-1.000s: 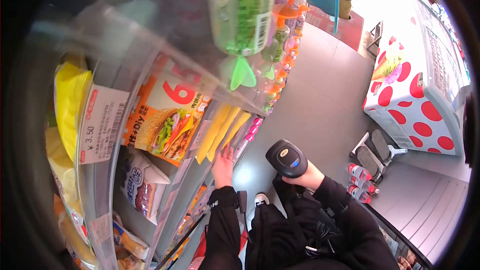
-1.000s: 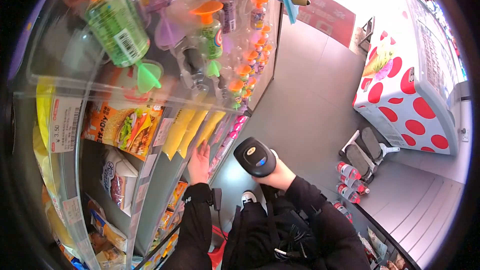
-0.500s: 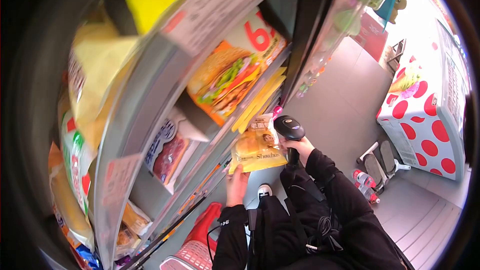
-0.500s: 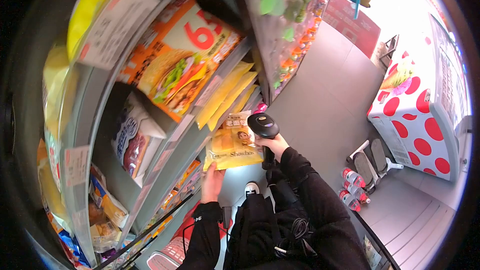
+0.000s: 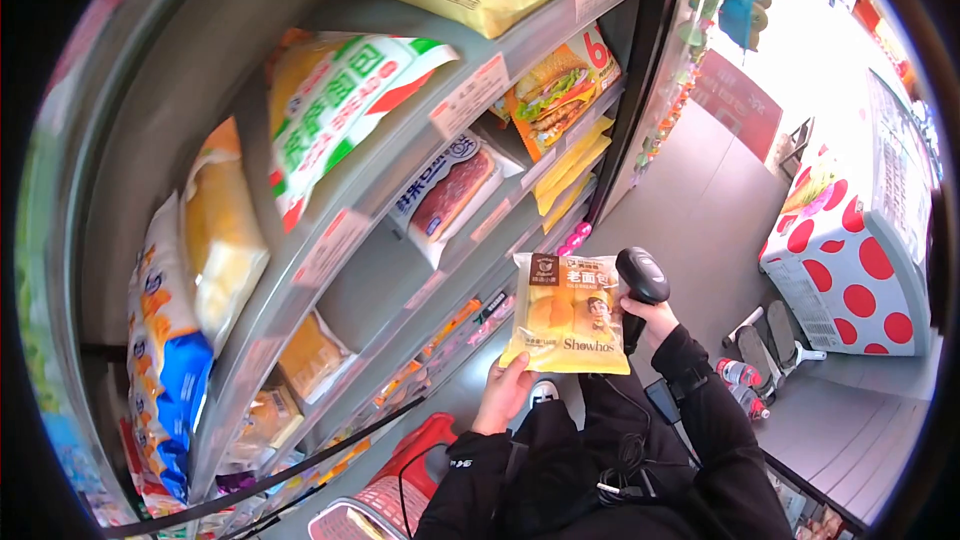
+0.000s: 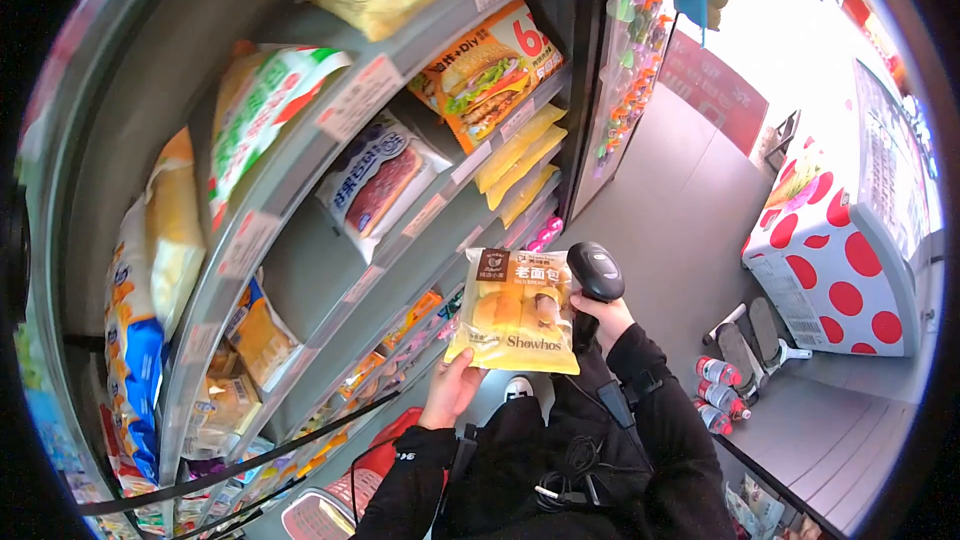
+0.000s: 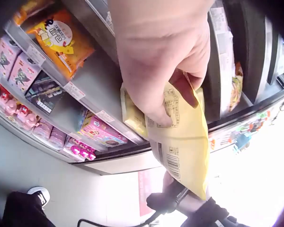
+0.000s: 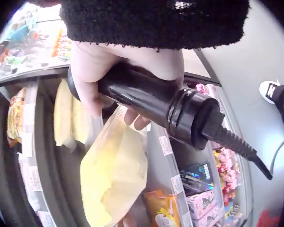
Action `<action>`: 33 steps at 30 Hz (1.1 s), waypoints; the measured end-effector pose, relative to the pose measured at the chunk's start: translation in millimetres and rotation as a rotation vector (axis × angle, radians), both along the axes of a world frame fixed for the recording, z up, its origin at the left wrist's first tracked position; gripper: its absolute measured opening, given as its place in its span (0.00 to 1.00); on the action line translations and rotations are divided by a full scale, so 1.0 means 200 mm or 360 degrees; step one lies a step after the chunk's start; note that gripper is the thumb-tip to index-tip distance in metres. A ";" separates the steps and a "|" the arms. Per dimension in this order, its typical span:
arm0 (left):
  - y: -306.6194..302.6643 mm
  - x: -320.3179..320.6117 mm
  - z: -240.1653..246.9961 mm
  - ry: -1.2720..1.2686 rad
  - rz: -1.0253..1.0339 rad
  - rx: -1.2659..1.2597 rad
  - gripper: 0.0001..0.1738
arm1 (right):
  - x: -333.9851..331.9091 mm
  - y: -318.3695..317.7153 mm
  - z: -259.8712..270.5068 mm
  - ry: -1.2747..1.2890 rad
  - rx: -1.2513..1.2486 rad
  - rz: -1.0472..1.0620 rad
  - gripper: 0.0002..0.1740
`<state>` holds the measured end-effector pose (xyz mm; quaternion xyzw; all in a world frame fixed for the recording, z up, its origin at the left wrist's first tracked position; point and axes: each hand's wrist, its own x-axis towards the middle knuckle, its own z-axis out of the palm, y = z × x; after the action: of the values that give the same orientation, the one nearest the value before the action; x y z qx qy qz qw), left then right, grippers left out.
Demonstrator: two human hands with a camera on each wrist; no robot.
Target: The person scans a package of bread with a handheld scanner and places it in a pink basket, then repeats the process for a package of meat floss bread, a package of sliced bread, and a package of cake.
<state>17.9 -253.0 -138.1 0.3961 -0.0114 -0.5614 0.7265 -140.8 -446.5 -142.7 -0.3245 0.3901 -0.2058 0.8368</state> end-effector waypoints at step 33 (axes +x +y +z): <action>1.12 0.28 0.59 -0.0429 0.0573 -0.0474 0.31 | 0.51 0.96 0.69 -0.0505 -0.0414 0.0512 0.26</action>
<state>73.3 -28.8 -20.4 0.3516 -0.1199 -0.3576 0.8568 -39.7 -254.8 -4.2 -0.4509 0.1677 -0.1667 0.8607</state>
